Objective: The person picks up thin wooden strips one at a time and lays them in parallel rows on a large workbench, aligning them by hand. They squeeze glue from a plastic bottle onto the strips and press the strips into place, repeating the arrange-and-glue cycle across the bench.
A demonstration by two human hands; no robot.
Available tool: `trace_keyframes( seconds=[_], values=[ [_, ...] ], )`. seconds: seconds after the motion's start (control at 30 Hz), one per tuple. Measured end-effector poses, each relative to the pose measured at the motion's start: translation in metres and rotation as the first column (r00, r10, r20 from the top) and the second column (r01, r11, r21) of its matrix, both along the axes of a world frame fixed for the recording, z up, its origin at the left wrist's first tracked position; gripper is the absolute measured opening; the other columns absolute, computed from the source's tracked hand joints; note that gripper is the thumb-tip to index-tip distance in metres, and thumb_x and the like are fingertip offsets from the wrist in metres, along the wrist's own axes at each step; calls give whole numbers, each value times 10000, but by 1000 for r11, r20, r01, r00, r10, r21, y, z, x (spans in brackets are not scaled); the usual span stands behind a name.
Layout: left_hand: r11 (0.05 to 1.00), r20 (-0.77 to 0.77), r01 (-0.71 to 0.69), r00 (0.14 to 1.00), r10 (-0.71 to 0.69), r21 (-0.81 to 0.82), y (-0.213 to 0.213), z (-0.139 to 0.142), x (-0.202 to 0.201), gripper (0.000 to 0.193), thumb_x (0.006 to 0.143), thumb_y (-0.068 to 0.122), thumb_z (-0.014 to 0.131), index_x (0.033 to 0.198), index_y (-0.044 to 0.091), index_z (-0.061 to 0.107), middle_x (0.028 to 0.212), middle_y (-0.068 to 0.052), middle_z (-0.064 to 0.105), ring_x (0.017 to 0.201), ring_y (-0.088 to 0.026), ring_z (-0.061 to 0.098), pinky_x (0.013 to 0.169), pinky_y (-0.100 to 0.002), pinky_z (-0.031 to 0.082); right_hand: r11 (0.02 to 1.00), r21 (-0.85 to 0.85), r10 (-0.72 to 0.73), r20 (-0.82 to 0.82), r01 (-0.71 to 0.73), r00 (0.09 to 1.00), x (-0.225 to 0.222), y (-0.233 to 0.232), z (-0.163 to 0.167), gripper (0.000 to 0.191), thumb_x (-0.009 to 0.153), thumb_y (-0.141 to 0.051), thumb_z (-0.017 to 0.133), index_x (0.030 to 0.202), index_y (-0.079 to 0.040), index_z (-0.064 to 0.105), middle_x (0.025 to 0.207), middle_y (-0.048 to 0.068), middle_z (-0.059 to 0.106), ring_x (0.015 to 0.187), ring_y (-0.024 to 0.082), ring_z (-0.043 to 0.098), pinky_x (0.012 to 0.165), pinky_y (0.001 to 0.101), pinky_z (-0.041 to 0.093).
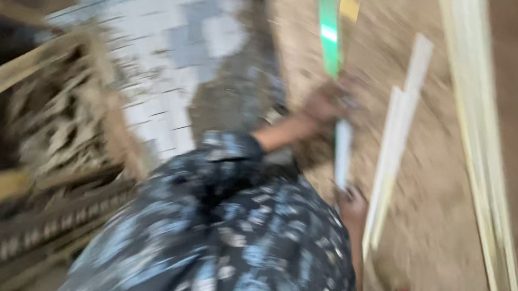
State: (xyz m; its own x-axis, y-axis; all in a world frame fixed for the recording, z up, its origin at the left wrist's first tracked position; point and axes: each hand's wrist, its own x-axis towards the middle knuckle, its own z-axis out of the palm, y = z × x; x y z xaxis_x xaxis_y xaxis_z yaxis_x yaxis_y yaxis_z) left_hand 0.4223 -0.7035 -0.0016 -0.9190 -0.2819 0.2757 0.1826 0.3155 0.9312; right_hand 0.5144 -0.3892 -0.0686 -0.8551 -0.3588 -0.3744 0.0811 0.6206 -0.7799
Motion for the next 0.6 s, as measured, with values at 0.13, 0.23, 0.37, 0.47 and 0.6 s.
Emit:
trace_keyframes(
  seconds=[0.13, 0.23, 0.37, 0.47, 0.6],
  values=[
    [881, -161, 40, 978, -131, -471, -13, 35, 24, 525, 740, 92, 799, 1252, 171, 717, 1530, -242, 437, 1445, -470, 378, 1164, -547, 394, 901, -338, -167, 309, 273, 936, 23, -5, 25, 236, 958, -112, 655, 1161, 6, 672, 889, -22, 724, 687, 65, 704, 579, 246, 571],
    [902, -59, 34, 996, -66, -430, 0, 57, 30, 536, 766, -34, 723, 1241, 213, 719, 1587, -171, 433, 1531, -408, 328, 1251, -499, 365, 888, -414, -133, 189, 202, 973, 30, -14, 52, 218, 1016, -118, 671, 1191, 5, 716, 804, 36, 720, 659, 70, 640, 585, 245, 518],
    [951, 157, 137, 970, -185, 277, 4, 66, 18, 808, 629, -95, 548, 1389, 163, 647, 1644, -112, 356, 1553, -311, 296, 1245, -444, 361, 965, -230, -104, 111, 127, 988, 27, -18, 81, 250, 1000, -153, 676, 1215, -29, 704, 856, 44, 773, 709, 67, 707, 611, 239, 563],
    [543, 43, 183, 925, -378, 819, -10, 70, 9, 869, 676, -102, 486, 1522, 65, 593, 1667, -119, 474, 1597, -269, 351, 1322, -338, 272, 977, -170, -111, 90, 125, 990, 26, -17, 90, 250, 1001, -165, 670, 1215, -39, 700, 845, 51, 777, 699, 66, 708, 592, 242, 555],
    [256, -25, 152, 897, -442, 955, -17, 85, 10, 853, 712, -85, 483, 1553, 56, 510, 1681, -59, 420, 1576, -266, 356, 1120, -314, 330, 955, -231, -155, 143, 186, 978, 28, -11, 92, 222, 1031, -153, 635, 1207, -25, 682, 840, 41, 745, 717, 53, 666, 619, 228, 533]
  ],
)
